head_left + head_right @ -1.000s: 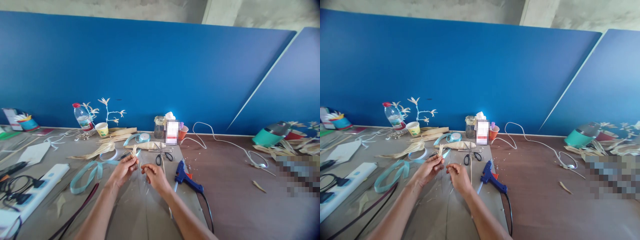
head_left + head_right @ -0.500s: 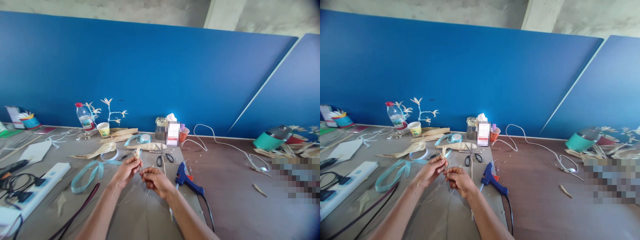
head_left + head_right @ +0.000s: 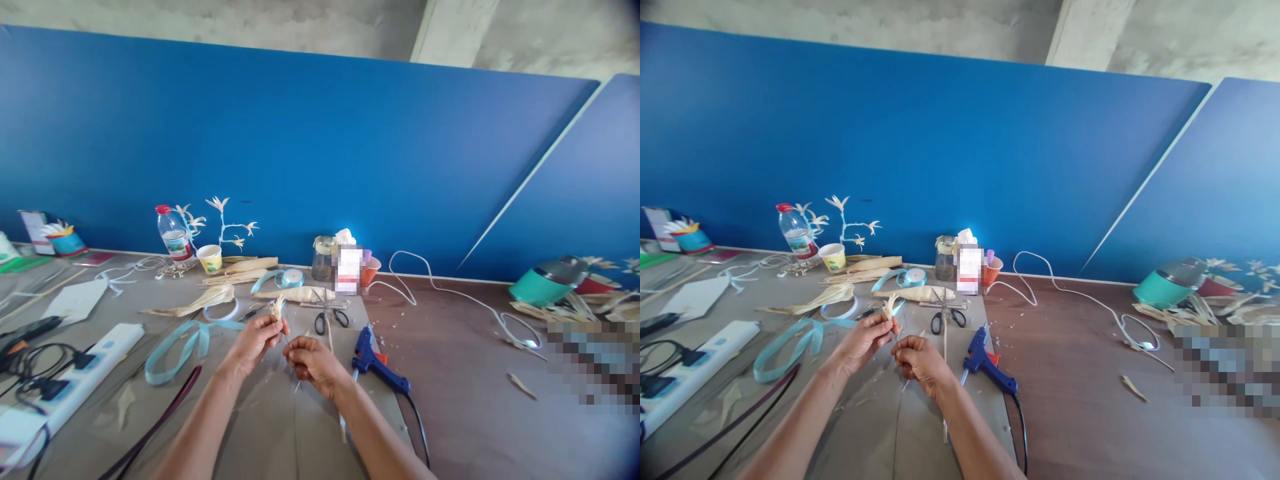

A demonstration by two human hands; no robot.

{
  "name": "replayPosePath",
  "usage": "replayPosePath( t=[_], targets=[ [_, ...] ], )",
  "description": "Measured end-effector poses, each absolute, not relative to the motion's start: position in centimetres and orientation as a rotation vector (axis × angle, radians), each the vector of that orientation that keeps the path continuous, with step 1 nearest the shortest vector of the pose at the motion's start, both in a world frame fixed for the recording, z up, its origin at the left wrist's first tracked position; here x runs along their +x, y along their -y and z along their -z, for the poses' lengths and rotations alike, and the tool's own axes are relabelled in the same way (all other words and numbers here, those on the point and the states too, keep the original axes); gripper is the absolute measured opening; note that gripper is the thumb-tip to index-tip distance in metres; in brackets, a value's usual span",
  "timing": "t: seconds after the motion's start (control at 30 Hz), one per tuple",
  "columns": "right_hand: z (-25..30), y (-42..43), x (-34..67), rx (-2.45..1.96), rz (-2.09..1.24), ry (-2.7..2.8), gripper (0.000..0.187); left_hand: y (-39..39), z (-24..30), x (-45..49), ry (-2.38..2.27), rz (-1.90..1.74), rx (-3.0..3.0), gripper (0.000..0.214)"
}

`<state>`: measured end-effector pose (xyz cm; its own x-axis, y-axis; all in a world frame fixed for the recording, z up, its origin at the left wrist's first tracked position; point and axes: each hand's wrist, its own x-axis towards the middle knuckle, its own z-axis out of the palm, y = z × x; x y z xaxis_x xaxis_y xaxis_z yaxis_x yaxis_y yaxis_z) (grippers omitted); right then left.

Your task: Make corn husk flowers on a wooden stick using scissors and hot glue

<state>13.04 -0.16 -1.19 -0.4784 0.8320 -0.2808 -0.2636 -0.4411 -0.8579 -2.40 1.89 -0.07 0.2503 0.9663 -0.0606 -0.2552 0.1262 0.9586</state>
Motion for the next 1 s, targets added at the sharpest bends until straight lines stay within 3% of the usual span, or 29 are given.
replayPosePath(
  t=[0.33, 0.67, 1.0],
  targets=[
    [1.3, 0.1, 13.3, -0.876, -2.004, 0.977, 0.026, -2.0, 0.2, -2.5, -0.885, -1.102, 1.093, 0.014],
    [1.7, 0.0, 12.8, -1.135, -1.77, 1.127, 0.01, -2.1, 0.5, -2.3, -1.05, -1.064, 1.285, 0.015],
    [2.2, -0.1, 12.6, -1.222, -1.637, 1.189, 0.005, -2.2, 0.5, -2.0, -1.119, -1.035, 1.379, 0.02]
  ],
)
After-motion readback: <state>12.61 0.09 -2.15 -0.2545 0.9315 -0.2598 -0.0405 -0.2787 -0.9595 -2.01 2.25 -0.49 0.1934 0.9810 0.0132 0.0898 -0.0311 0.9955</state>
